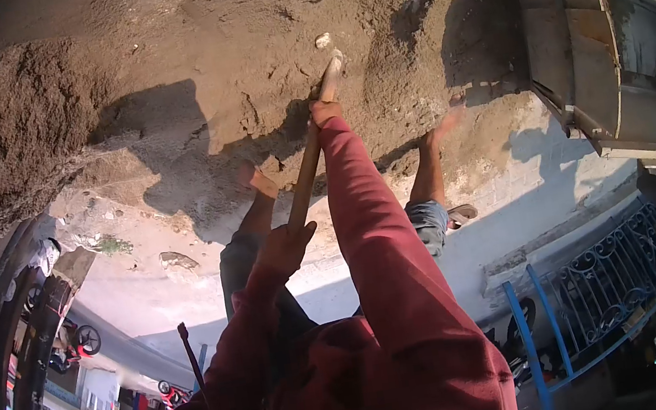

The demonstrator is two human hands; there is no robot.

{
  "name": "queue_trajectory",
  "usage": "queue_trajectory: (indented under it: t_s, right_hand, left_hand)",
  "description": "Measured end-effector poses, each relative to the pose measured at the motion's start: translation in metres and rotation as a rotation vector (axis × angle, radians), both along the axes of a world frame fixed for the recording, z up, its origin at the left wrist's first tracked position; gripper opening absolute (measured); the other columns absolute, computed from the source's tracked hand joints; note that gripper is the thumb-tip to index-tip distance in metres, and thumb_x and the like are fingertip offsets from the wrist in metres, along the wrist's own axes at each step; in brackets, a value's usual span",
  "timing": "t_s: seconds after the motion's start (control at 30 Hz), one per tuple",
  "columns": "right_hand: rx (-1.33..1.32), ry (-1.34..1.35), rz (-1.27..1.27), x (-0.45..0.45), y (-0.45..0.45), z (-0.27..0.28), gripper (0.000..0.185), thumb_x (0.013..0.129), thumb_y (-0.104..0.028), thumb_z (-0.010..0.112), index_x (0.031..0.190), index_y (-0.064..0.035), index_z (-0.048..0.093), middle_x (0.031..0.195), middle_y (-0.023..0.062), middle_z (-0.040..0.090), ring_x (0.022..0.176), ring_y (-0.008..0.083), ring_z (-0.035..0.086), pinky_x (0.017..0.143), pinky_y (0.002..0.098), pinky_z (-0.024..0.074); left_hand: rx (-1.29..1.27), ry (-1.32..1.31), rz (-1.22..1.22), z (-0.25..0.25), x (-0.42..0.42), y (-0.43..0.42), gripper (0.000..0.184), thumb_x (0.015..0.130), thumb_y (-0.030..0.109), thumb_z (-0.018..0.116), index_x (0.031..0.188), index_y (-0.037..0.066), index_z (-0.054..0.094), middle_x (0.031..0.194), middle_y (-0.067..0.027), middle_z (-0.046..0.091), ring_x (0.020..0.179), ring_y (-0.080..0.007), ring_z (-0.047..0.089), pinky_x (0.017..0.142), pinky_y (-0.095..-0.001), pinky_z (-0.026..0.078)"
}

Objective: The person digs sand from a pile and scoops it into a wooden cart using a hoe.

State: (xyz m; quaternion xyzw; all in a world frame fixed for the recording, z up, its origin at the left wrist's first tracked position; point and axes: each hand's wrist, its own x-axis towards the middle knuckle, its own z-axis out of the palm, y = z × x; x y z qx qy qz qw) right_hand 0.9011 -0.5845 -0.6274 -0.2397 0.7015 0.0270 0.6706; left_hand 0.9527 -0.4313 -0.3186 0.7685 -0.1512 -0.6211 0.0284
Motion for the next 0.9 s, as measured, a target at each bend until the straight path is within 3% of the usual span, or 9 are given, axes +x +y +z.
queue_trajectory:
  t_s: [0.13,0.2,0.37,0.57,0.67,0.73,0.8,0.87,0.9]
  right_hand:
    - [0.046,-0.212,0.272,-0.018,-0.061,0.005,0.014,0.078,-0.012,0.061,0.071,-0.0005,0.057,0.058,0.0114,0.055,0.048,0.0243,0.055,0.045,0.0403,0.0464]
    - [0.138,-0.200,0.027,-0.035,-0.072,0.024,0.016,0.078,-0.013,0.060,0.068,-0.0024,0.054,0.056,0.0110,0.052,0.047,0.0245,0.053,0.046,0.0409,0.0460]
    - [-0.027,-0.420,0.381,-0.113,-0.143,0.065,0.019,0.080,-0.011,0.058,0.065,-0.0066,0.047,0.056,0.0078,0.047,0.044,0.0198,0.048,0.043,0.0364,0.0432]
    - [0.406,-0.196,-0.158,-0.194,-0.305,0.328,0.022,0.085,-0.010,0.057,0.068,-0.0087,0.042,0.055,0.0033,0.043,0.045,0.0136,0.043,0.042,0.0304,0.0412]
    - [0.267,-0.139,-0.303,-0.256,-0.375,0.429,0.018,0.085,-0.009,0.055,0.072,-0.0073,0.043,0.055,0.0028,0.043,0.044,0.0134,0.042,0.041,0.0280,0.0415]
    - [0.184,-0.161,-0.281,-0.297,-0.412,0.494,0.017,0.085,-0.009,0.056,0.073,-0.0072,0.043,0.057,0.0027,0.044,0.045,0.0129,0.043,0.040,0.0266,0.0423]
    - [-0.094,-0.098,-0.365,-0.323,-0.432,0.558,0.017,0.085,-0.009,0.056,0.074,-0.0074,0.043,0.060,0.0030,0.045,0.045,0.0123,0.045,0.040,0.0272,0.0427]
    - [-0.290,0.023,-0.353,-0.347,-0.439,0.596,0.015,0.085,-0.009,0.056,0.076,-0.0069,0.044,0.061,0.0031,0.046,0.046,0.0121,0.046,0.040,0.0274,0.0429]
    - [-0.441,0.058,-0.329,-0.358,-0.437,0.600,0.012,0.084,-0.009,0.057,0.078,-0.0060,0.048,0.061,0.0037,0.047,0.047,0.0131,0.047,0.041,0.0272,0.0432]
  left_hand:
    - [0.074,0.120,0.168,0.046,-0.011,-0.080,0.051,0.091,0.052,0.055,0.076,0.004,0.057,0.058,-0.0054,0.054,0.051,-0.0154,0.056,0.049,-0.0327,0.046]
    - [0.064,0.261,0.316,0.084,-0.021,-0.115,0.052,0.090,0.054,0.055,0.080,0.003,0.055,0.059,-0.0042,0.053,0.049,-0.0147,0.055,0.048,-0.0306,0.045]
    - [-0.102,0.432,0.308,0.190,-0.051,-0.205,0.056,0.089,0.056,0.055,0.086,0.000,0.053,0.064,-0.0043,0.054,0.049,-0.0135,0.054,0.048,-0.0285,0.046]
    - [-0.358,0.778,0.254,0.322,-0.124,-0.303,0.057,0.088,0.050,0.062,0.108,-0.002,0.048,0.073,-0.0083,0.061,0.063,-0.0153,0.063,0.060,-0.0277,0.050]
    - [-0.421,0.931,0.143,0.388,-0.153,-0.344,0.063,0.087,0.050,0.065,0.112,-0.005,0.044,0.079,-0.0098,0.061,0.065,-0.0142,0.063,0.063,-0.0268,0.050]
    - [-0.524,0.926,0.066,0.423,-0.165,-0.361,0.075,0.080,0.060,0.066,0.094,-0.011,0.048,0.068,-0.0165,0.062,0.061,-0.0234,0.066,0.061,-0.0339,0.052]
    - [-0.732,0.883,0.000,0.431,-0.185,-0.358,0.068,0.080,0.051,0.068,0.094,-0.012,0.046,0.072,-0.0262,0.061,0.068,-0.0378,0.065,0.064,-0.0422,0.051]
    - [-0.757,0.766,-0.275,0.420,-0.194,-0.350,0.063,0.084,0.036,0.068,0.116,-0.010,0.040,0.081,-0.0219,0.060,0.075,-0.0335,0.063,0.068,-0.0399,0.049]
    - [-0.741,0.693,-0.322,0.398,-0.204,-0.338,0.060,0.082,0.031,0.068,0.116,-0.010,0.040,0.085,-0.0258,0.061,0.078,-0.0406,0.062,0.070,-0.0436,0.048]
